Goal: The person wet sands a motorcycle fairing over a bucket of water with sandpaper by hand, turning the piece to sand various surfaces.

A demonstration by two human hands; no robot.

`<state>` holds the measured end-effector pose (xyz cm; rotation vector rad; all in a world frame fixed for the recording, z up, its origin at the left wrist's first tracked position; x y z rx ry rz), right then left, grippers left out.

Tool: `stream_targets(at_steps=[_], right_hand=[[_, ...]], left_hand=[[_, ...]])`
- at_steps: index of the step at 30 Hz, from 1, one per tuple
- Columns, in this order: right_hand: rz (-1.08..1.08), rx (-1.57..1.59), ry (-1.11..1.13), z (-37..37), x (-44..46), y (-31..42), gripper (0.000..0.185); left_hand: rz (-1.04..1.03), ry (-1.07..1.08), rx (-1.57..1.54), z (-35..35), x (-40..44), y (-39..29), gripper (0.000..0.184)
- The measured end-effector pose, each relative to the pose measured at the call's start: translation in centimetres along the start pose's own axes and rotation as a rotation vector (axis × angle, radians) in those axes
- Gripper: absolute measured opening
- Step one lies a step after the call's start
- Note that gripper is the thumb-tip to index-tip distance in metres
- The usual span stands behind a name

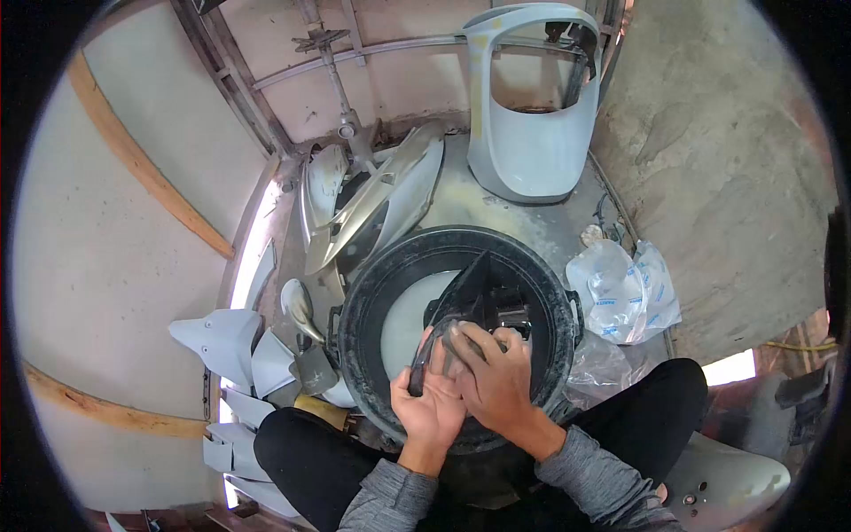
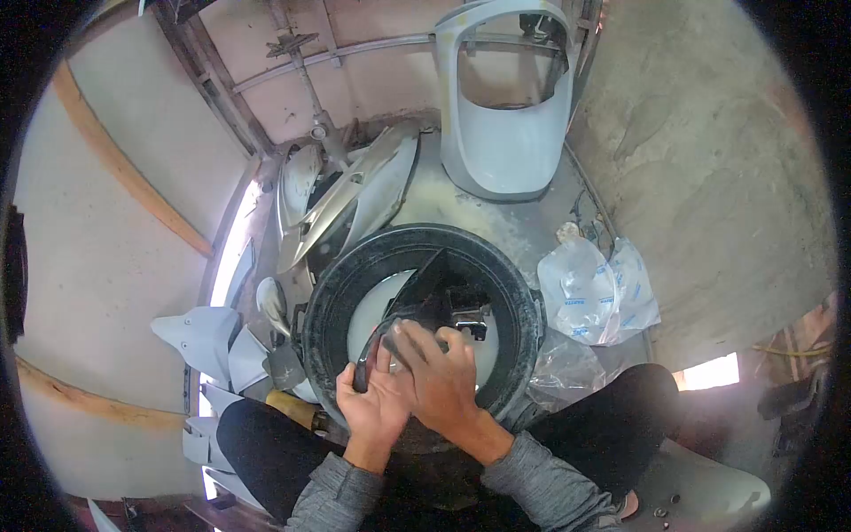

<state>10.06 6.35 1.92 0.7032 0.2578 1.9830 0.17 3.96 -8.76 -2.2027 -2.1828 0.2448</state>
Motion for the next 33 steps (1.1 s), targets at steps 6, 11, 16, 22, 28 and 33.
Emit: stream_targets(at_steps=[6,11,16,22,28,33], right_hand=[[-0.018,0.017,0.003,0.2,0.0,0.2,0.046],[-0.078,0.039,-0.01,0.6,-0.3,-1.8,0.042],[-0.086,0.117,-0.049,1.3,-0.9,-3.4,0.044],[0.045,0.188,0.101,-0.9,-2.5,-2.6,0.044],[0.041,0.278,0.125,-0.8,-2.0,-3.4,0.039],[-0.437,0.494,-0.073,2.6,-1.8,-10.0,0.035]], left_hand=[[0.001,0.016,0.014,-0.6,0.3,1.2,0.059],[0.093,0.016,-0.109,-0.7,-0.3,1.7,0.052],[0.142,-0.337,0.42,-0.5,-2.3,-1.0,0.067],[0.408,-0.276,1.007,2.1,-1.6,-3.6,0.066],[0.037,-0.045,1.866,3.2,-0.7,-5.0,0.063],[0.306,-0.372,1.24,2.6,-2.3,-4.9,0.074]])
Point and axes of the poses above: each hand's wrist, its own x-axis towards the middle knuckle, its own z-axis out of the back of the hand, y = z × x, the point moved 10 cm from there along x, towards the middle knuckle, and after that the axes turned 9 degrees about y, right-handed, at the moved point
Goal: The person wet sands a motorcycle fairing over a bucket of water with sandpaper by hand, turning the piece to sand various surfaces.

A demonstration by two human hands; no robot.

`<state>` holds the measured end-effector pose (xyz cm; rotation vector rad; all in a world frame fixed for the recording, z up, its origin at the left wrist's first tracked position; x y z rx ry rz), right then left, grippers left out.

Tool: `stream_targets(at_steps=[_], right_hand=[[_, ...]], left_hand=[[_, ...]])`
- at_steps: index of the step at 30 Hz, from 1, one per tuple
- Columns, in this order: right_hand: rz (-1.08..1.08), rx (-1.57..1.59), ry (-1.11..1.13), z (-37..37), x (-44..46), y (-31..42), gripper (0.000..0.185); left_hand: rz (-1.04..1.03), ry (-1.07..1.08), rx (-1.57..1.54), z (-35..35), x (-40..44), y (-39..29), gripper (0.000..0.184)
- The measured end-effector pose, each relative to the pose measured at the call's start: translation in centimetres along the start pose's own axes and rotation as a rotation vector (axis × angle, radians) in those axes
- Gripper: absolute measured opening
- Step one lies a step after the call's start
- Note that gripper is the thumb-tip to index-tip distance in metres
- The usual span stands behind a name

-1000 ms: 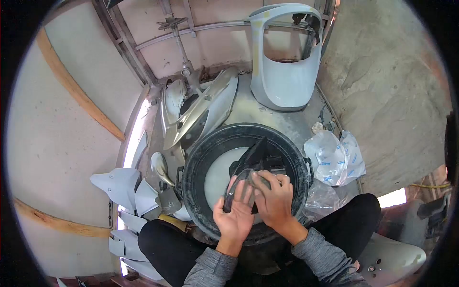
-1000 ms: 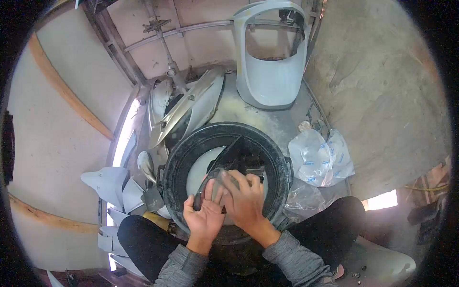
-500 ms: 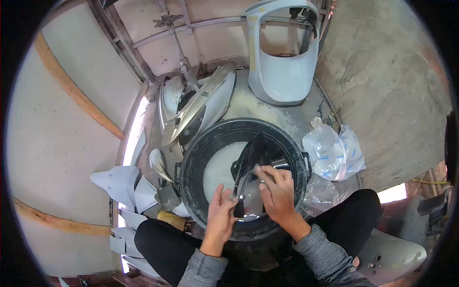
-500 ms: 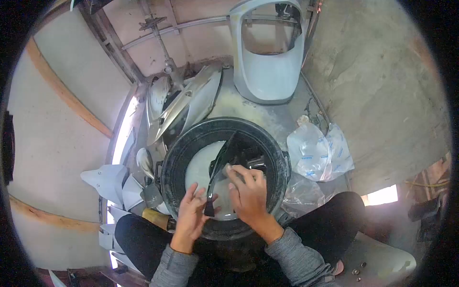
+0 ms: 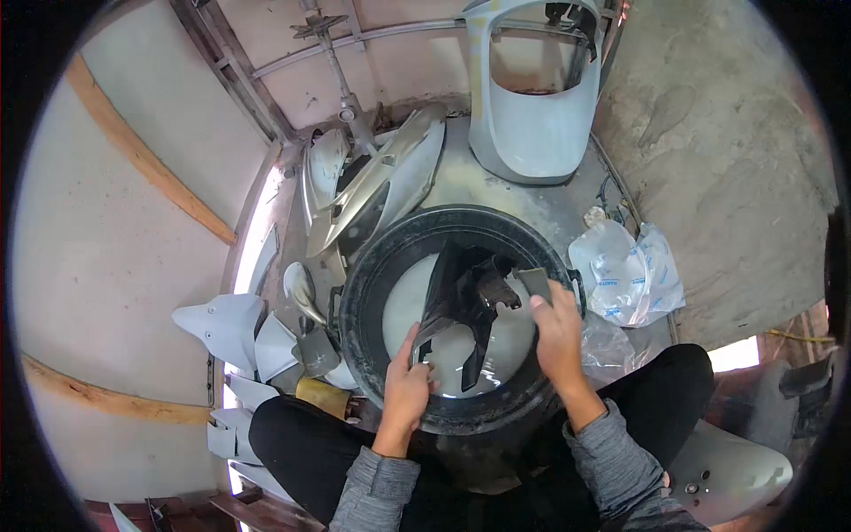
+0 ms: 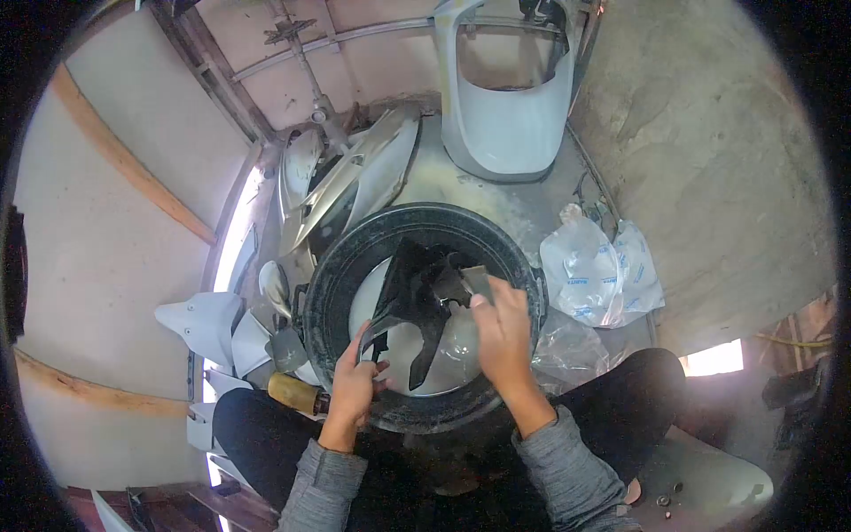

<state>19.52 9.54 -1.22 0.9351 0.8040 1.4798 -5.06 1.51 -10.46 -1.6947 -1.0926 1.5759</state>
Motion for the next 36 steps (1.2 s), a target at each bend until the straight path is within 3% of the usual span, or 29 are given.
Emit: stream_targets(at_steps=[10,14,17,20,21,24,28,30,32,36], right_hand=[[0.067,-0.111,0.093,-1.2,0.0,1.6,0.034],[0.209,-0.211,0.087,-2.7,-1.0,3.1,0.032],[0.368,-0.281,0.214,-4.9,-1.8,4.6,0.034],[0.405,-0.299,0.282,-6.4,-2.3,5.4,0.033],[0.421,-0.311,0.289,-6.9,-1.8,4.8,0.034],[0.316,-0.307,0.275,-7.5,1.4,1.7,0.034],[0.402,-0.237,0.195,-7.0,-2.6,3.7,0.031],[0.354,-0.224,0.256,-7.4,-1.7,2.3,0.032],[0.271,-0.289,0.193,-7.5,0.9,-0.5,0.032],[0.376,-0.239,0.219,-7.2,-2.9,3.7,0.029]], left_hand=[[-0.002,0.041,-0.134,-0.8,-0.2,0.4,0.082],[-0.004,0.05,-0.158,-1.2,0.0,0.4,0.083],[-0.003,0.06,-0.163,-1.7,-0.5,-0.2,0.079],[0.006,0.046,-0.102,-1.2,0.4,1.4,0.083],[-0.127,0.041,0.127,-0.8,1.3,1.6,0.083],[-0.313,0.016,0.356,-1.0,1.6,1.5,0.084],[-0.194,0.033,0.179,-0.3,1.7,1.5,0.085],[-0.164,0.053,0.088,-0.7,1.3,1.2,0.084],[-0.204,0.021,0.101,-1.1,1.0,0.3,0.083],[-0.188,0.024,0.179,0.1,1.9,0.9,0.08]])
Point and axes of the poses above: each hand's wrist, its own x-axis towards the middle knuckle, its own z-axis out of the back of the hand, y = z × x, the point moved 10 cm from there along x, towards the middle knuckle, and after that the axes turned 9 degrees about y, right-handed, at the moved point
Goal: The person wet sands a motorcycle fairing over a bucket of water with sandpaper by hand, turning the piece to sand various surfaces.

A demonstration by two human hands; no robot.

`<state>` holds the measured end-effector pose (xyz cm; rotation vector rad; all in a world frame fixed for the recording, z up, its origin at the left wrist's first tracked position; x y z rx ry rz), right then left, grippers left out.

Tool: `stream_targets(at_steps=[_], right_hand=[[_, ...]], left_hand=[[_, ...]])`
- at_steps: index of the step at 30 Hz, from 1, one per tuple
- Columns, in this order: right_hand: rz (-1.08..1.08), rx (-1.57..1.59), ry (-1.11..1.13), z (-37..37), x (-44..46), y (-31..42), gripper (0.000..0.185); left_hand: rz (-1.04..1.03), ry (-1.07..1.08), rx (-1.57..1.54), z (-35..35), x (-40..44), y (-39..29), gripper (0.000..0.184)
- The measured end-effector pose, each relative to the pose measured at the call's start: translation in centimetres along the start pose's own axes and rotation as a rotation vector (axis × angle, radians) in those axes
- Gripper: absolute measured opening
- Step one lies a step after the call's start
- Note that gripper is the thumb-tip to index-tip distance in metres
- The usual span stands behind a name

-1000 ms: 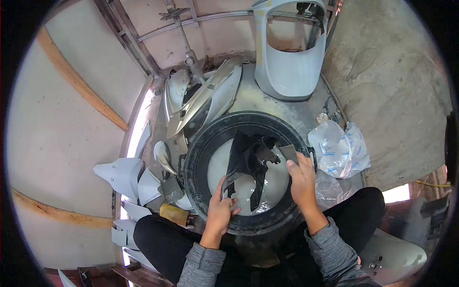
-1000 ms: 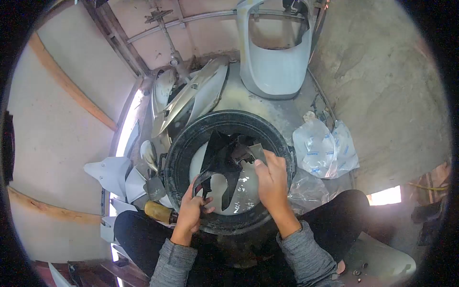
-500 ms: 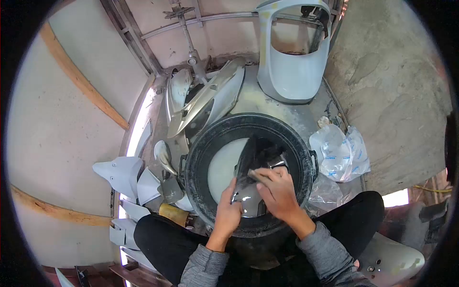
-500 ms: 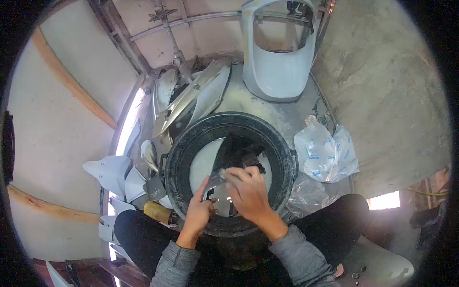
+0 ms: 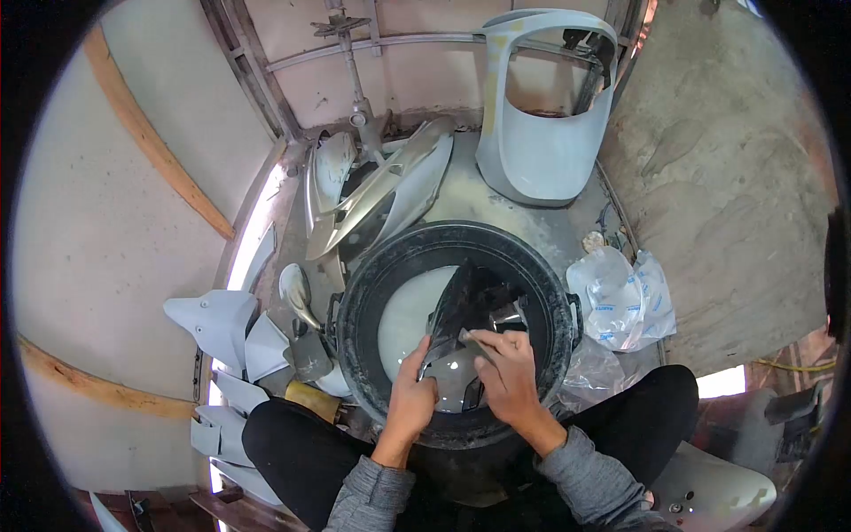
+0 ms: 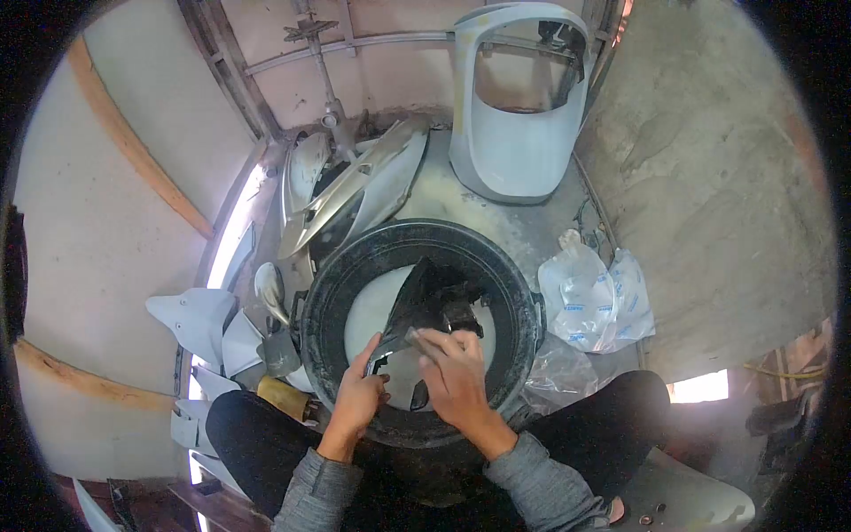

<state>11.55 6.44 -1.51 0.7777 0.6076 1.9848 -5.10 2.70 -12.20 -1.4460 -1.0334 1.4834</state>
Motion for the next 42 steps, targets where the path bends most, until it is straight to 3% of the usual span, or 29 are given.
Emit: stream_targets(at_steps=[5,7,10,12,18,21,25,29,34,36,42], right_hand=[[-0.094,-0.086,-0.029,-1.0,3.0,-4.3,0.032],[-0.055,-0.035,-0.023,-0.5,1.1,-1.9,0.031],[0.007,-0.003,-0.005,0.0,0.6,-0.6,0.031],[-0.158,0.0,-0.073,-0.2,2.6,-4.7,0.031],[-0.024,-0.054,-0.058,0.1,0.7,-1.2,0.032],[-0.234,-0.053,-0.075,-0.4,2.7,-6.1,0.034],[-0.086,-0.015,-0.106,0.7,0.6,-1.0,0.031],[-0.201,-0.064,-0.089,0.1,2.9,-5.1,0.034],[-0.111,-0.021,-0.071,0.3,0.7,-1.8,0.033],[-0.237,-0.094,-0.099,0.0,1.9,-5.1,0.035],[-0.091,-0.063,-0.095,0.5,1.5,-1.3,0.034]], left_hand=[[-0.174,-0.013,0.165,-0.2,0.4,-0.6,0.078],[0.042,0.001,-0.097,-0.2,-0.2,-1.2,0.075],[-0.051,0.001,0.025,-0.1,0.2,-1.1,0.071],[-0.112,0.0,0.108,-0.3,0.1,-1.6,0.069],[-0.15,-0.005,0.127,0.1,0.4,-1.8,0.067],[-0.197,-0.013,0.174,-0.6,-0.3,-2.9,0.067],[-0.175,-0.009,0.17,0.3,0.3,-2.5,0.067],[-0.278,0.0,0.228,-0.5,-0.1,-3.6,0.067],[-0.144,-0.008,0.168,0.3,0.2,-2.6,0.067],[-0.207,-0.01,0.174,-0.2,0.1,-3.0,0.067],[-0.246,0.001,0.186,0.0,0.6,-2.8,0.065]])
Point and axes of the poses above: each hand's wrist, its own x-axis towards the middle knuckle, its own z-axis out of the back of the hand, y = z × x, the point moved 10 cm from there along x, towards the middle knuckle, and after that the axes turned 9 degrees about y, right-handed, at the moved point
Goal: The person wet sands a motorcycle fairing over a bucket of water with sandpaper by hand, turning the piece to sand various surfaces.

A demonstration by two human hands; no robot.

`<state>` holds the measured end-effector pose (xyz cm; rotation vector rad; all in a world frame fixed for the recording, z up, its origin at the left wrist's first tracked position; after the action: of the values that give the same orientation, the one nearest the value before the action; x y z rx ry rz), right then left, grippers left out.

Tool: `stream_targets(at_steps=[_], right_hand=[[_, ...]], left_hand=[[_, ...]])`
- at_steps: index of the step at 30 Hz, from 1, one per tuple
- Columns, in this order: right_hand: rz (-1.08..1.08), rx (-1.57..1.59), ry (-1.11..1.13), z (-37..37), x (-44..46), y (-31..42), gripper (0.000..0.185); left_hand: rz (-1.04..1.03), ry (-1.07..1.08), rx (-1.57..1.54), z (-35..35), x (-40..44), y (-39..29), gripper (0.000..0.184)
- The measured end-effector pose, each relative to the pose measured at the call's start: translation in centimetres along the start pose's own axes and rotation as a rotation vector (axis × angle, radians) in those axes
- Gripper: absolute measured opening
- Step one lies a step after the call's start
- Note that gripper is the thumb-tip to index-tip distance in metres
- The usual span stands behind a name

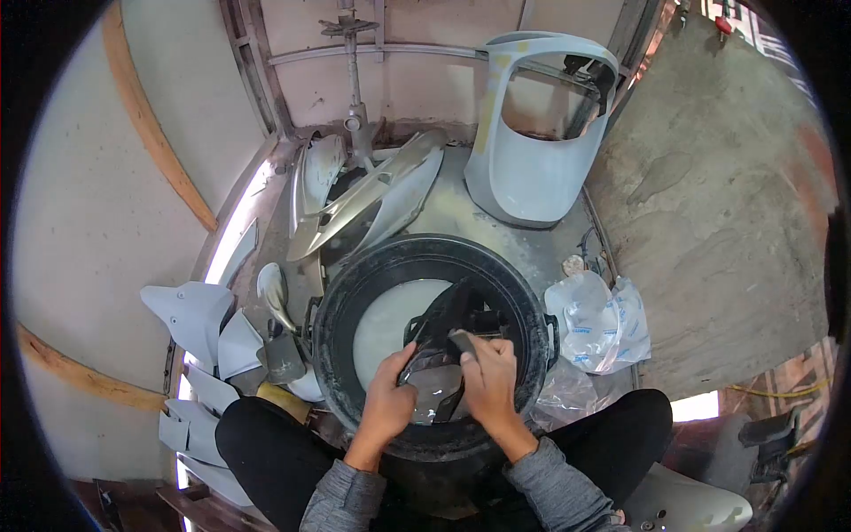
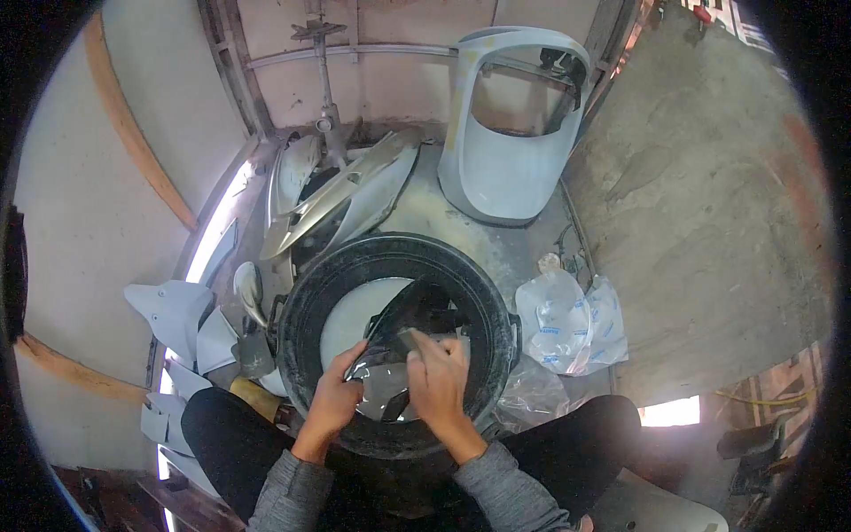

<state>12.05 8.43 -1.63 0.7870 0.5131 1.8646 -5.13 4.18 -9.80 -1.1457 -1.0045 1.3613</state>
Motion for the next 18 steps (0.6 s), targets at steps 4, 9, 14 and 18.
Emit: stream_targets(at_steps=[4,9,14,18], right_hand=[[-0.164,-0.016,0.037,-0.8,1.3,-2.9,0.036],[-0.051,-0.001,0.016,0.1,-0.6,-1.0,0.034],[-0.015,0.038,0.026,-0.4,-0.6,0.0,0.036],[-0.076,0.007,0.023,0.0,-0.6,-2.1,0.035]], left_hand=[[-0.013,-0.01,0.053,-0.1,0.1,-1.2,0.065],[0.078,-0.012,-0.02,0.0,0.2,0.4,0.065],[0.087,-0.005,0.032,0.4,0.2,-1.0,0.065],[0.047,-0.003,-0.051,0.0,0.5,0.4,0.066]])
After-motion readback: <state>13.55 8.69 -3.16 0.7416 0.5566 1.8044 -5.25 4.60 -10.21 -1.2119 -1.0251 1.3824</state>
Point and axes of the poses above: each hand's wrist, its own x-axis towards the middle knuckle, its own z-axis out of the back of the hand, y = z × x, the point moved 10 cm from there along x, towards the middle knuckle, and after that the axes turned 9 degrees about y, right-handed, at the moved point
